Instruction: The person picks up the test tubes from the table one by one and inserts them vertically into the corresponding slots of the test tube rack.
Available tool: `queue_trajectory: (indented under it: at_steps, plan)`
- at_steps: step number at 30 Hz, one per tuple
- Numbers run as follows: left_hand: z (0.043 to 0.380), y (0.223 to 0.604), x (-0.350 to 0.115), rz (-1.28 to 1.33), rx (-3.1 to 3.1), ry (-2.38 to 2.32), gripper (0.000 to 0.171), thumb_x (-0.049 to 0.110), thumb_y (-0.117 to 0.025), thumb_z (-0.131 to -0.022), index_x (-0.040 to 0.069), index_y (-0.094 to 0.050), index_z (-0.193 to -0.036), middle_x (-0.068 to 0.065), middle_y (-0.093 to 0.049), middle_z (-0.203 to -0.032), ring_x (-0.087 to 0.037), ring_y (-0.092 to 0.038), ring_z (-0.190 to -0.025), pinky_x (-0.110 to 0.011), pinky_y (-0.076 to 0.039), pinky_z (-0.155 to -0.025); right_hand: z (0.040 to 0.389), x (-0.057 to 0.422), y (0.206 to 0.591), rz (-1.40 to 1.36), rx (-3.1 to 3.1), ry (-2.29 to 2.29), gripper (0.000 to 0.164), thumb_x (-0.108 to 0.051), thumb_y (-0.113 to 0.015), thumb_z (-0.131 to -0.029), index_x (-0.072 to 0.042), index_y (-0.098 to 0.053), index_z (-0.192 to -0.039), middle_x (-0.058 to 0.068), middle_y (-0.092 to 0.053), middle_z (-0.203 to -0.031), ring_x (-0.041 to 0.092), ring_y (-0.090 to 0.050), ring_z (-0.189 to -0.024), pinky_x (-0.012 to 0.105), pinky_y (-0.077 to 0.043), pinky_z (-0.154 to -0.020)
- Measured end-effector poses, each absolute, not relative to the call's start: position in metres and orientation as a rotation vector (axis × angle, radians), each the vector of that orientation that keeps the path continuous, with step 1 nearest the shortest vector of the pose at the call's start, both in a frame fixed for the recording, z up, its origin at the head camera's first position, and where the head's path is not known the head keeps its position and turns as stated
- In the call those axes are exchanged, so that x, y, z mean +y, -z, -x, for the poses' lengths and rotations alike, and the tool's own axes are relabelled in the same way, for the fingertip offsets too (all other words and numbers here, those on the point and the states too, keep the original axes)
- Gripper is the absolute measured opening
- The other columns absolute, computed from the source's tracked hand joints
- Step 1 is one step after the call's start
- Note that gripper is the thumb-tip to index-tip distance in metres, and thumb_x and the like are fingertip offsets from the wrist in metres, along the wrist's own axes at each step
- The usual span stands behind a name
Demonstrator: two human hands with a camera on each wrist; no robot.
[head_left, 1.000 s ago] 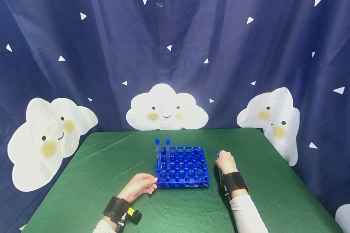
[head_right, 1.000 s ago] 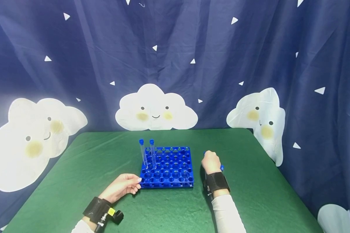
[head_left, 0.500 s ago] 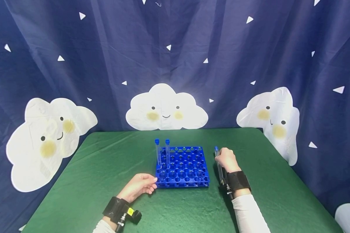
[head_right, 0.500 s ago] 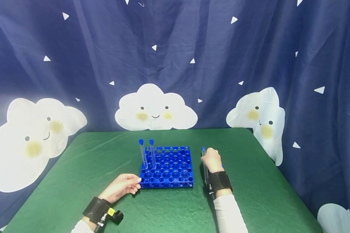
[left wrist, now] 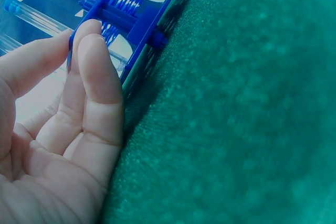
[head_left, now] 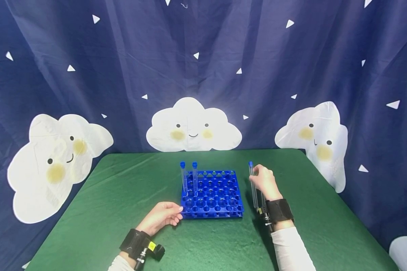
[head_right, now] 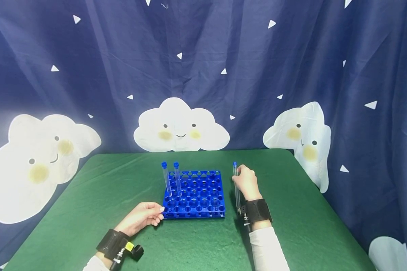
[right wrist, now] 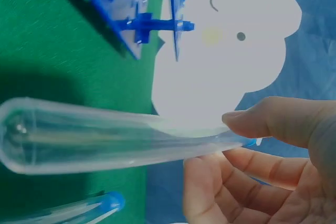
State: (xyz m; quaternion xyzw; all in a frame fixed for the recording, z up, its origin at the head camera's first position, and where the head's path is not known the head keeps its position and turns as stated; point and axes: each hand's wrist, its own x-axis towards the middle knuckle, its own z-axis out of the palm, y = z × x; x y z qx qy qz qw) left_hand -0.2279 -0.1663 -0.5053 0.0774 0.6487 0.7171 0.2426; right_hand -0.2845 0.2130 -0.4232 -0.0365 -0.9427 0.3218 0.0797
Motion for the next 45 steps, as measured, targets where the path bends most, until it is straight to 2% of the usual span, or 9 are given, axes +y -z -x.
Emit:
queue_trajectory:
  at_steps: [3,9,20,28,32,39,45]
  plan:
    - [0.228,0.505,-0.166,-0.204,1.777,-1.958,0.020,0.013,-0.065,-0.089,-0.005,-0.062,-0.098,-0.005,-0.067,-0.078,-0.010,-0.061,-0.062,-0.024,-0.055,-0.060,0.282,0.211,0.419,0.096,-2.787,-0.988,0.028,-0.010,-0.058,-0.081,0.001,-0.058,-0.106,0.017,-0.065,-0.087,0.024,-0.060,-0.066,0.038,-0.050,-0.059]
    - [0.228,0.505,-0.166,-0.203,1.782,-1.955,0.021,0.013,-0.065,-0.090,-0.006,-0.061,-0.099,-0.005,-0.067,-0.078,-0.010,-0.061,-0.062,-0.024,-0.055,-0.060,0.279,0.201,0.412,0.039,-2.647,-0.981,0.027,-0.012,-0.062,-0.083,-0.002,-0.059,-0.108,0.013,-0.065,-0.082,0.027,-0.059,-0.071,0.043,-0.049,-0.066]
    - [0.228,0.507,-0.167,-0.220,1.779,-1.946,0.020,0.012,-0.063,-0.091,-0.005,-0.062,-0.100,-0.004,-0.068,-0.079,-0.009,-0.061,-0.063,-0.023,-0.055,-0.061,0.275,0.174,0.408,-0.158,-2.346,-0.992,0.026,-0.004,-0.068,-0.082,0.000,-0.059,-0.106,0.012,-0.065,-0.077,0.028,-0.061,-0.072,0.044,-0.050,-0.069]
    - [0.228,0.506,-0.167,-0.206,1.782,-1.946,0.021,0.012,-0.064,-0.090,-0.006,-0.061,-0.101,-0.005,-0.068,-0.079,-0.009,-0.061,-0.063,-0.024,-0.055,-0.062,0.271,0.158,0.405,-0.288,-2.174,-1.002,0.027,-0.001,-0.070,-0.082,0.000,-0.059,-0.107,0.011,-0.066,-0.081,0.024,-0.063,-0.073,0.040,-0.050,-0.064]
    - [0.228,0.505,-0.166,-0.203,1.791,-1.944,0.024,0.013,-0.064,-0.090,-0.007,-0.061,-0.102,-0.005,-0.068,-0.079,-0.010,-0.061,-0.064,-0.024,-0.055,-0.062,0.269,0.151,0.403,-0.340,-2.135,-1.066,0.027,-0.002,-0.070,-0.084,-0.001,-0.058,-0.109,0.010,-0.065,-0.084,0.022,-0.063,-0.076,0.041,-0.051,-0.062]
    - [0.228,0.505,-0.167,-0.207,1.795,-1.947,0.022,0.013,-0.064,-0.090,-0.006,-0.061,-0.101,-0.006,-0.068,-0.080,-0.011,-0.061,-0.063,-0.024,-0.055,-0.062,0.267,0.137,0.406,-0.413,-2.098,-1.156,0.029,-0.004,-0.071,-0.084,-0.004,-0.058,-0.110,0.008,-0.067,-0.088,0.020,-0.065,-0.080,0.036,-0.057,-0.064]
    - [0.229,0.506,-0.167,-0.199,1.790,-1.944,0.019,0.013,-0.065,-0.090,-0.003,-0.063,-0.099,-0.006,-0.068,-0.079,-0.011,-0.061,-0.063,-0.024,-0.055,-0.062,0.265,0.125,0.411,-0.458,-2.115,-1.229,0.029,-0.005,-0.070,-0.085,-0.004,-0.058,-0.112,0.008,-0.067,-0.092,0.020,-0.065,-0.083,0.039,-0.058,-0.066]
